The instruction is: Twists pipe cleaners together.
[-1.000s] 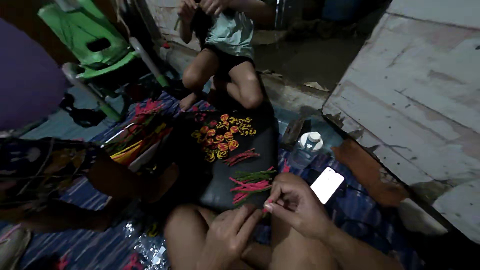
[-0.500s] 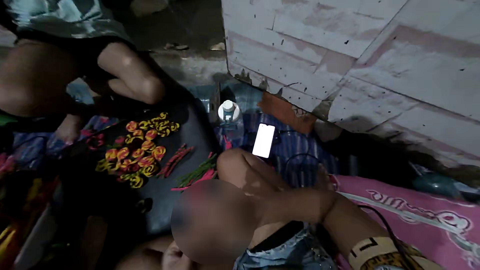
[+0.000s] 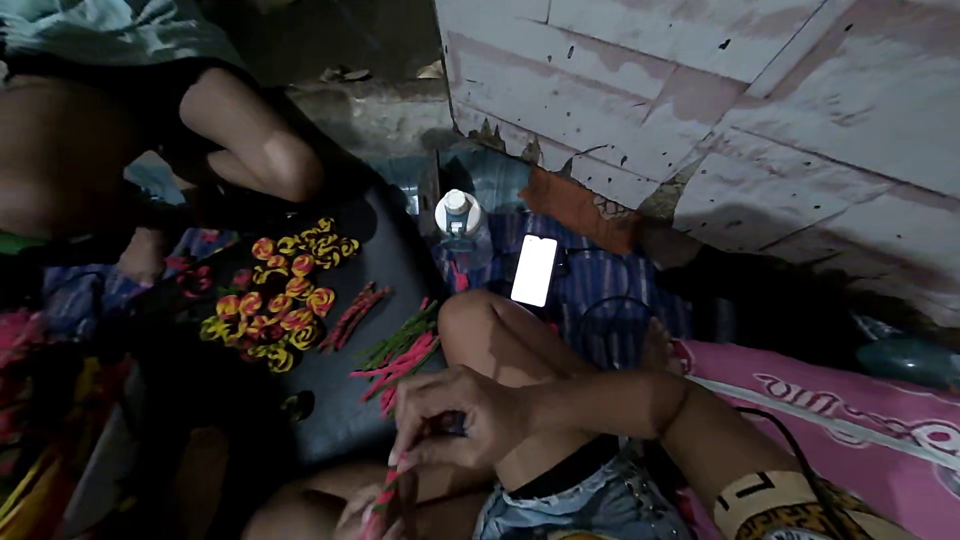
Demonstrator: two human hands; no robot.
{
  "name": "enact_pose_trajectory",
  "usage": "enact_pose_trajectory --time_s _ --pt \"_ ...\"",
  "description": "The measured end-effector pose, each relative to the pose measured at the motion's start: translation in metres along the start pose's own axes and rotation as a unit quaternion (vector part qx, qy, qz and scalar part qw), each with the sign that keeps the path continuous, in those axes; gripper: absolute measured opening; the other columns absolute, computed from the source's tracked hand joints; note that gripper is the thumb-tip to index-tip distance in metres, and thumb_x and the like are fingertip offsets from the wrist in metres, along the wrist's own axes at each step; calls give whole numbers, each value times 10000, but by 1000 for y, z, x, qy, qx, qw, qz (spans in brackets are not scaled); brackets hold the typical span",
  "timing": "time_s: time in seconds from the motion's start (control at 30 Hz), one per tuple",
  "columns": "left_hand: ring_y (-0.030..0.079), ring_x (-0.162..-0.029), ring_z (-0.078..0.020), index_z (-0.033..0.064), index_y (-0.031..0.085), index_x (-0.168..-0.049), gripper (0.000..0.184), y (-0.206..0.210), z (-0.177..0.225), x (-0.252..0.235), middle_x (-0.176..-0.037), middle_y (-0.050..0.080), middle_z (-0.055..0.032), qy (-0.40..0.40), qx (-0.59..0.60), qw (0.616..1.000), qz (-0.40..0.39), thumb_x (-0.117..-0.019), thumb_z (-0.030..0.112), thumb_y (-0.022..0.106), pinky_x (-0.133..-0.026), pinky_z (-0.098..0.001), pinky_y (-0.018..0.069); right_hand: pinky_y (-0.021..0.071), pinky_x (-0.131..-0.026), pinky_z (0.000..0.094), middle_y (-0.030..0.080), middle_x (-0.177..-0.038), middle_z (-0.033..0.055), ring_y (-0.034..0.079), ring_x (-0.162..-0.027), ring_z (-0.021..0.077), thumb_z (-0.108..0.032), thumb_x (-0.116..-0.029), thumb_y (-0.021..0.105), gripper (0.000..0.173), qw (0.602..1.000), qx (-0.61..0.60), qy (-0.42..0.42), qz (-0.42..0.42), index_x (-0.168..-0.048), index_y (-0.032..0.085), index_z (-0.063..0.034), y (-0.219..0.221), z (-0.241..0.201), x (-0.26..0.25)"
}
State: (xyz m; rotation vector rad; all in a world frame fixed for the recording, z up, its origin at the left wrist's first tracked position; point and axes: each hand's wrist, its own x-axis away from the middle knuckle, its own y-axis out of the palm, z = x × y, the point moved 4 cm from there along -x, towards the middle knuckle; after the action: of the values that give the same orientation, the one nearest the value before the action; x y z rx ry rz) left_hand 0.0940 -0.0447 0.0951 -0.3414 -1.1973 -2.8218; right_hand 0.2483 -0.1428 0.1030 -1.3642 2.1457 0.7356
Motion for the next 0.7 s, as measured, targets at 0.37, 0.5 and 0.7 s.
enact_pose_trajectory --time_s 0.37,0.5,0.7 --pt "629 -933 84 192 730 -1170 207 11 17 6 -1072 689 107 281 -577 763 82 -1020 298 633 -816 -95 526 416 -615 108 624 -805 84 522 -700 -16 -60 -936 680 167 983 50 171 54 -899 665 102 -5 -3 7" --pt "596 -693 119 271 787 -1026 236 7 3 -4 -908 723 194 234 -336 898 162 -1040 343 562 -600 -66 482 500 -748 113 665 -863 95 604 -803 21 -105 -986 651 150 980 196 24 32 -951 684 37 -10 -11 8" --pt "435 -419 79 208 714 -808 394 9 -21 -15 -554 535 151 -43 6 980 196 -1073 231 423 -408 -91 376 492 -708 258 582 -866 67 558 -728 190 -179 -1039 581 94 889 411 -200 -30 -1078 635 -113 -7 -16 26"
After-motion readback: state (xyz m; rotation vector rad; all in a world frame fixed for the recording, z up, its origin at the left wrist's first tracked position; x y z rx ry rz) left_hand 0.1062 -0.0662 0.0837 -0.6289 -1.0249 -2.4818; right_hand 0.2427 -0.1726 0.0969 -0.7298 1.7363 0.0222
